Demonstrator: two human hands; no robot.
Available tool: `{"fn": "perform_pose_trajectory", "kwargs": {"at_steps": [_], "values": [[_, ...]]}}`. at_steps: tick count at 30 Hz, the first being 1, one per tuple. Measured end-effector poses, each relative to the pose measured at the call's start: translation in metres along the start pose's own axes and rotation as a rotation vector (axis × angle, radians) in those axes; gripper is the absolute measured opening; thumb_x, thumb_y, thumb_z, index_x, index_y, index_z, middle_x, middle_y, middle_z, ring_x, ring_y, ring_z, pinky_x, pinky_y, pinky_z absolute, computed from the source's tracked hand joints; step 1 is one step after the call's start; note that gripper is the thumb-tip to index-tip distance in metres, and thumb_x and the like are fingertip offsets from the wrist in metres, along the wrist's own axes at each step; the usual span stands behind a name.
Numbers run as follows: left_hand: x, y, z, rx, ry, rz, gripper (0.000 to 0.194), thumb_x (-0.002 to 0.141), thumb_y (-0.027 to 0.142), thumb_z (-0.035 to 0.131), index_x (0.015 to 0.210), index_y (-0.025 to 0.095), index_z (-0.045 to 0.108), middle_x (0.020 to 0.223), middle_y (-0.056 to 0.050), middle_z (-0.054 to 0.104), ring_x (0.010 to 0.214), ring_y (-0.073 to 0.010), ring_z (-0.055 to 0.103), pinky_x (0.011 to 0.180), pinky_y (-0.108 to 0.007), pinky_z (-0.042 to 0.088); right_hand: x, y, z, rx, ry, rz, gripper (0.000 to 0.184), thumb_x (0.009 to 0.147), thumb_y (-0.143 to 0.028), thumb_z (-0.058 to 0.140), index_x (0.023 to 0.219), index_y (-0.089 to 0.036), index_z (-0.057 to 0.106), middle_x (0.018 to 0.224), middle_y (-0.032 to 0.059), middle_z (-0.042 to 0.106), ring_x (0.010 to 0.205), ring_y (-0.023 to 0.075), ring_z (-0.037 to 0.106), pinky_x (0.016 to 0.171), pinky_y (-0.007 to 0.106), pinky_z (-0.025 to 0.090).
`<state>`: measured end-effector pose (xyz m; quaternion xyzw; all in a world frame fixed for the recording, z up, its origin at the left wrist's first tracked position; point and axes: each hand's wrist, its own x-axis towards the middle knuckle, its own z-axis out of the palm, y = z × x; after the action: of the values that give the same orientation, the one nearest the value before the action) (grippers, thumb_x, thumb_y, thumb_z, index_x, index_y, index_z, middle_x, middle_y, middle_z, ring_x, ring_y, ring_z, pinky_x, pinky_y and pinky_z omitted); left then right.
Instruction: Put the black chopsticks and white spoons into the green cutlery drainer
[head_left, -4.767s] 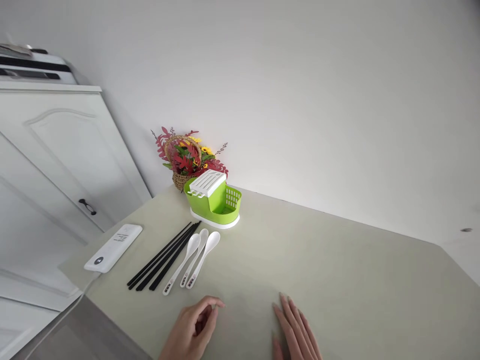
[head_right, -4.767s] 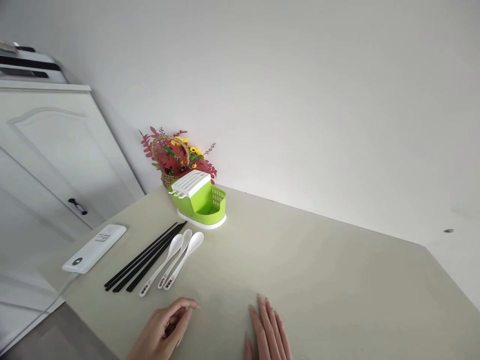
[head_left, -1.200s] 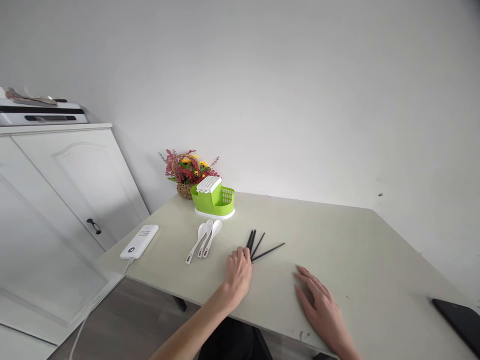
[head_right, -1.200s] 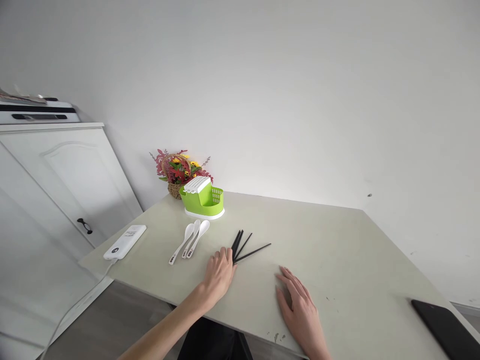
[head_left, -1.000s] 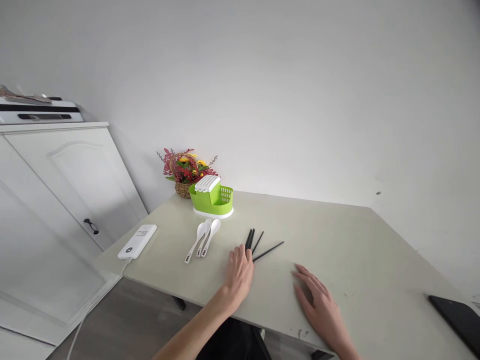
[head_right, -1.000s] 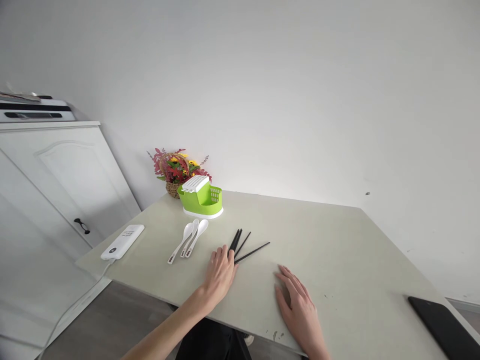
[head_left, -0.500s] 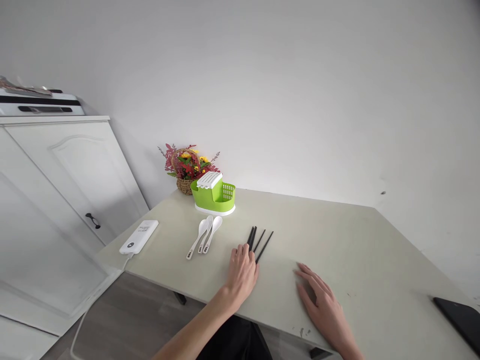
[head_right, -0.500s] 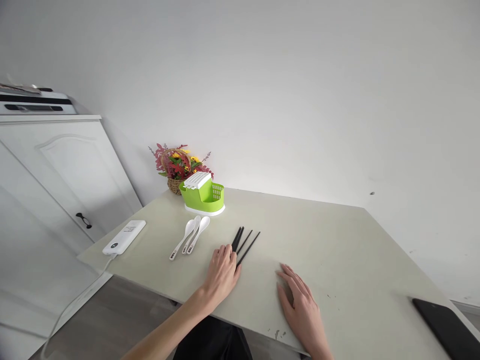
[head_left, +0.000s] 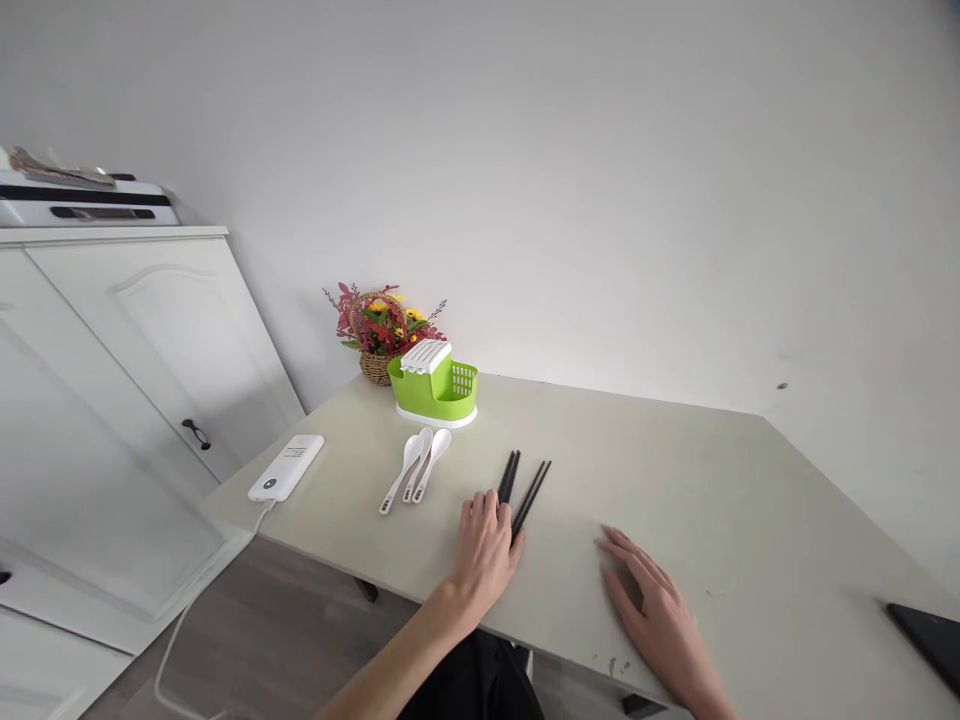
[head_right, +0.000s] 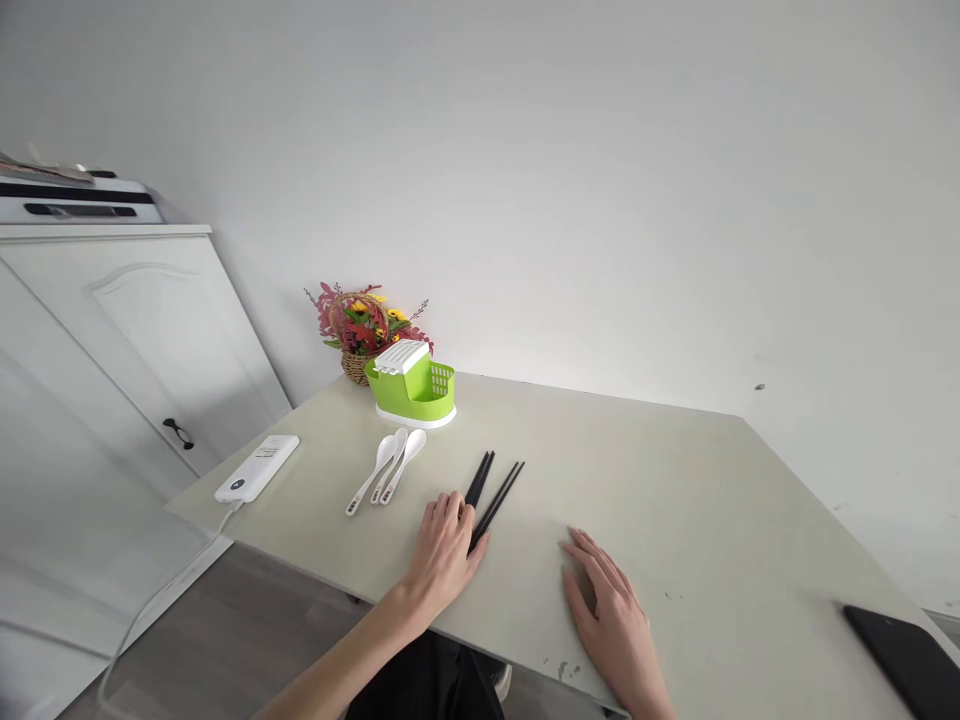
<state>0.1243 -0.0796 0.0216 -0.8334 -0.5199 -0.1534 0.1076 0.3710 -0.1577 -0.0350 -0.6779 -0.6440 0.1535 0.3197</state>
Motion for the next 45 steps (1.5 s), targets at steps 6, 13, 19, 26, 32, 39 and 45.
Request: {"fn": "perform_pose_trajectory", "kwargs": {"at_steps": [6, 13, 19, 26, 32, 39, 45], "values": [[0.002, 0.000, 0.004, -0.057, 0.038, -0.037, 0.008, 0.093, 0.025, 0.061, 0.089, 0.018, 0.060, 0.105, -0.011, 0.059, 0.098, -0.0285, 0.059, 0.087, -0.044, 0.051, 0.000, -0.001, -0.002, 0.008, 0.004, 0.010, 0.048, 0.102, -0.058, 0.041, 0.139, -0.036, 0.063, 0.157, -0.0025, 0.052, 0.143, 0.0281, 0.050, 0.108, 0.048, 0.054], [0.000, -0.002, 0.010, -0.121, 0.122, -0.096, 0.010, 0.094, 0.027, 0.059, 0.089, 0.018, 0.057, 0.105, -0.012, 0.057, 0.100, -0.0294, 0.058, 0.087, -0.046, 0.050, -0.001, 0.000, -0.002, 0.028, -0.030, 0.039, 0.049, 0.102, -0.060, 0.039, 0.141, -0.038, 0.060, 0.160, -0.0048, 0.048, 0.147, 0.0269, 0.045, 0.111, 0.050, 0.051], [-0.009, -0.003, 0.018, -0.235, 0.178, -0.065, 0.017, 0.099, 0.033, 0.054, 0.105, 0.018, 0.055, 0.122, -0.017, 0.057, 0.119, -0.0338, 0.056, 0.096, -0.050, 0.051, -0.001, 0.000, -0.002, 0.035, -0.007, 0.022, 0.049, 0.103, -0.058, 0.040, 0.141, -0.035, 0.061, 0.159, -0.0020, 0.050, 0.146, 0.0285, 0.047, 0.110, 0.050, 0.052], [-0.019, -0.007, 0.020, -0.268, 0.214, 0.008, 0.048, 0.105, 0.037, 0.049, 0.148, 0.017, 0.037, 0.158, -0.022, 0.043, 0.151, -0.0377, 0.035, 0.113, -0.058, 0.041, -0.001, 0.001, -0.001, 0.038, -0.007, 0.020, 0.049, 0.103, -0.058, 0.040, 0.141, -0.035, 0.060, 0.159, -0.0022, 0.050, 0.146, 0.0284, 0.046, 0.111, 0.052, 0.051], [-0.012, -0.051, -0.004, -0.185, 0.304, -0.173, 0.046, 0.104, 0.040, 0.048, 0.142, 0.016, 0.042, 0.154, -0.023, 0.045, 0.150, -0.0371, 0.036, 0.117, -0.057, 0.037, -0.002, 0.001, -0.002, 0.049, -0.010, 0.023, 0.049, 0.102, -0.058, 0.041, 0.140, -0.035, 0.061, 0.158, -0.0013, 0.050, 0.146, 0.0298, 0.047, 0.110, 0.052, 0.052], [-0.007, -0.126, -0.005, 0.060, 0.123, -0.507, 0.070, 0.097, 0.057, 0.051, 0.142, 0.004, 0.043, 0.136, -0.028, 0.055, 0.127, -0.0433, 0.051, 0.102, -0.056, 0.044, -0.002, 0.000, -0.003, 0.045, -0.002, 0.012, 0.047, 0.103, -0.057, 0.041, 0.139, -0.035, 0.062, 0.158, -0.0015, 0.051, 0.146, 0.0290, 0.047, 0.110, 0.052, 0.052], [0.013, -0.134, -0.002, 0.168, -0.055, -0.601, 0.073, 0.096, 0.062, 0.049, 0.133, 0.000, 0.051, 0.119, -0.028, 0.060, 0.111, -0.0407, 0.059, 0.091, -0.050, 0.047, -0.001, 0.000, -0.002, 0.057, -0.012, 0.015, 0.047, 0.103, -0.056, 0.041, 0.139, -0.034, 0.062, 0.158, -0.0010, 0.051, 0.147, 0.0281, 0.046, 0.113, 0.052, 0.049]]}}
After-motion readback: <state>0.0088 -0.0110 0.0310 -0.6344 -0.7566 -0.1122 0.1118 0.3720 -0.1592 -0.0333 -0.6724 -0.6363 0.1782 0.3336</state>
